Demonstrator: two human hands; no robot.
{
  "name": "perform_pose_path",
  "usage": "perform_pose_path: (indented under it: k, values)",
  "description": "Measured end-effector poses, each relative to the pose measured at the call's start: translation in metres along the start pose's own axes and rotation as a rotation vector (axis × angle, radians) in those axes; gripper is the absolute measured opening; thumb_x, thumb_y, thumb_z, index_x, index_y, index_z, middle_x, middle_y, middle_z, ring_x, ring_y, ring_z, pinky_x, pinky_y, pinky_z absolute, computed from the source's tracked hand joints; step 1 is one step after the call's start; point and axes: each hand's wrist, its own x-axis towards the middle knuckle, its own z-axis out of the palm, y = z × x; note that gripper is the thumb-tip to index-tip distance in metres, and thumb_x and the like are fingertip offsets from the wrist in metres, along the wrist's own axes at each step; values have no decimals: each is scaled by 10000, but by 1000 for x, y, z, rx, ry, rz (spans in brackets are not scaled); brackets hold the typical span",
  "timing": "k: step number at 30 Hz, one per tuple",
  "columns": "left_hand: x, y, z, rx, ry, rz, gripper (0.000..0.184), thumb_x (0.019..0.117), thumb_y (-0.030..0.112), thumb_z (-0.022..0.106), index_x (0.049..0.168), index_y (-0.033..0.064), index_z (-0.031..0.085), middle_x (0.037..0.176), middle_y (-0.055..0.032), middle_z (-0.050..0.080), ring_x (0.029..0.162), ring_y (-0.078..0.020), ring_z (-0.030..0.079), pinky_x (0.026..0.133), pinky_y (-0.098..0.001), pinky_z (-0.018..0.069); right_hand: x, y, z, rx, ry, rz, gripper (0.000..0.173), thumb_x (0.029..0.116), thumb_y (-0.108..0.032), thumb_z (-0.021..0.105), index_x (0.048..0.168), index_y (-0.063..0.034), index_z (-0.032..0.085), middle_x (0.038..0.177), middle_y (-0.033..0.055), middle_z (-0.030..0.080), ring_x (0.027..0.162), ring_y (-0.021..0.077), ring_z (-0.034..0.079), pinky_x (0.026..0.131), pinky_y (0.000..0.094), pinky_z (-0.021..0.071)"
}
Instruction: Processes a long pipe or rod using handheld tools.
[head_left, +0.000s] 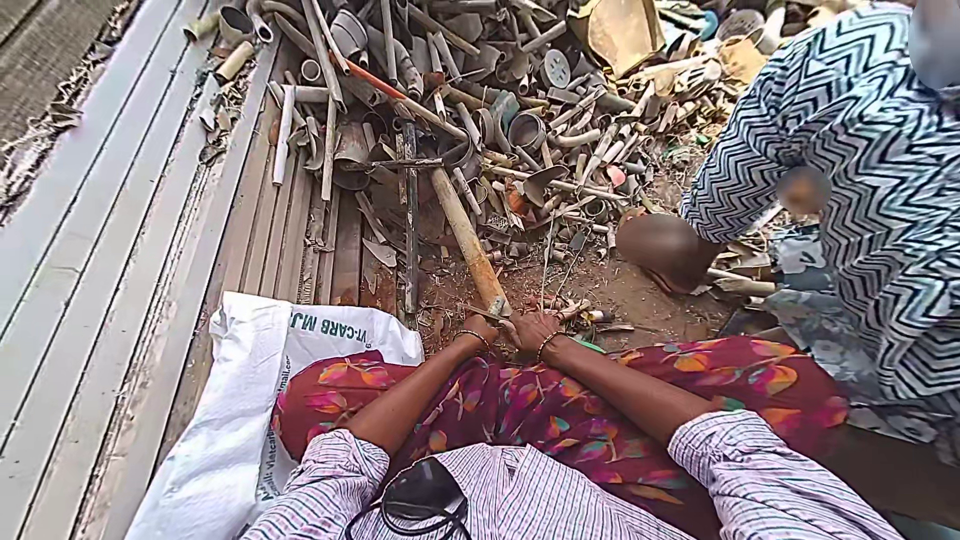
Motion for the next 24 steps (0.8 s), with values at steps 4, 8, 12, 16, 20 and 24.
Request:
perform_pose_path:
  k: [4, 8, 12, 16, 20, 24]
  values:
    - [-2, 1, 0, 15, 10, -3, 431, 1030, 173, 586, 1338, -119, 511, 1331, -292, 568, 1211, -356, 594, 1039, -495, 457, 2, 0, 0, 13, 18, 11, 580, 1135, -385, 260, 1296, 74, 577, 1285, 307, 622, 1258, 447, 588, 1023, 596, 438]
    - [-1, -4, 2, 41, 12, 17, 391, 1014, 154, 596, 1297, -112, 553, 1301, -292, 590, 1207, -369, 599, 1031, -520, 460, 6, 9, -2, 33, 33, 80, 561, 1135, -359, 269, 1319, 71, 579, 1305, 302, 621, 1268, 449, 583, 1026, 599, 437]
    - [-5, 1, 1, 66, 15, 15, 397, 1024, 165, 585, 1290, -128, 557, 1341, -301, 573, 1273, -376, 569, 1069, -522, 436, -1, 2, -1, 26, 12, 51, 549, 1135, -345, 273, 1353, 87, 531, 1313, 322, 603, 1271, 467, 574, 1031, 603, 429]
    - [-9, 2, 2, 61, 4, 13, 415, 1024, 155, 588, 1323, -128, 532, 1367, -307, 555, 1301, -379, 550, 1087, -519, 424, 2, 4, 5, 27, 26, 26, 556, 1138, -351, 258, 1370, 75, 530, 1302, 316, 614, 1258, 460, 586, 1032, 596, 430]
    - [-8, 3, -1, 47, 5, 0, 403, 1041, 177, 562, 1314, -118, 547, 1369, -291, 559, 1298, -359, 552, 1085, -504, 421, -3, -2, 7, 39, 14, -6, 531, 1137, -337, 270, 1332, 79, 535, 1277, 323, 619, 1246, 470, 590, 1024, 598, 434]
    - [-6, 0, 3, 19, -9, 3, 418, 1024, 157, 591, 1327, -124, 525, 1360, -298, 560, 1280, -365, 562, 1077, -510, 432, 2, 5, 7, 48, 18, 33, 539, 1135, -343, 282, 1341, 76, 552, 1298, 316, 616, 1266, 456, 581, 1037, 594, 426]
